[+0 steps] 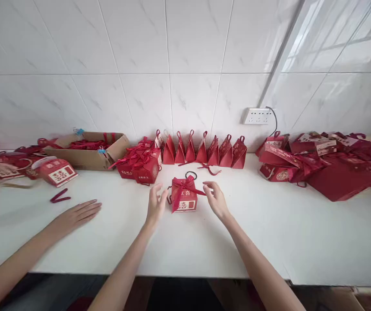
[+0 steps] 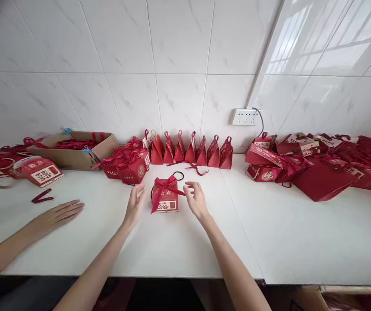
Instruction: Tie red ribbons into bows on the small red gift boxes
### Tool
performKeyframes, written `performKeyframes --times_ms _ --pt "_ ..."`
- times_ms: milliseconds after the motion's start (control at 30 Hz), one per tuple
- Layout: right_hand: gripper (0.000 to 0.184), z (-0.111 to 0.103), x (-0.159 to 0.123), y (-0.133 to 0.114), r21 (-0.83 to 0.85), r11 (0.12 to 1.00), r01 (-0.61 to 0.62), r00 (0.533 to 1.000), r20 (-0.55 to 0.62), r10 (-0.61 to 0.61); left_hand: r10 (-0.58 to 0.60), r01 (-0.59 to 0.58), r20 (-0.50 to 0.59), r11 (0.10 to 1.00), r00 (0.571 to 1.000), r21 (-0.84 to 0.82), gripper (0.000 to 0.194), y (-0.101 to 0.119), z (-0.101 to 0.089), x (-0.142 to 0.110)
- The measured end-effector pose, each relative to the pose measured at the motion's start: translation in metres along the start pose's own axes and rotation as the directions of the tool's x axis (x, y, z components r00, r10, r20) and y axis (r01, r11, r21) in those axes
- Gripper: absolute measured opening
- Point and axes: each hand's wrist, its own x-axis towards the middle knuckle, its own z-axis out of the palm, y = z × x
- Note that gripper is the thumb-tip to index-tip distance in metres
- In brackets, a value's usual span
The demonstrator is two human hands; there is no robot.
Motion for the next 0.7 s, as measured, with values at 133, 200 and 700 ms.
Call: performKeyframes --times_ms 133,200,700 --pt "0.042 0.015 0.032 -0.018 0.009 1.0 -0.014 0.997 0.07 0.014 0.019 -0.019 0.145 1.0 0.989 0.003 0.032 0.015 0.015 0.047" --pt "0.039 0.022 0.041 -0.023 0.029 0.999 -0.041 0.993 0.112 0.037 0.041 -0.042 0.199 0.999 0.979 0.004 0.026 0.018 0.021 0.056" --pt "0.046 0.022 0.011 -0.009 0.415 0.799 -0.435 0.9 0.181 0.396 0.008 0.0 0.138 0.998 0.99 -0.059 0.029 0.014 0.031 0.02"
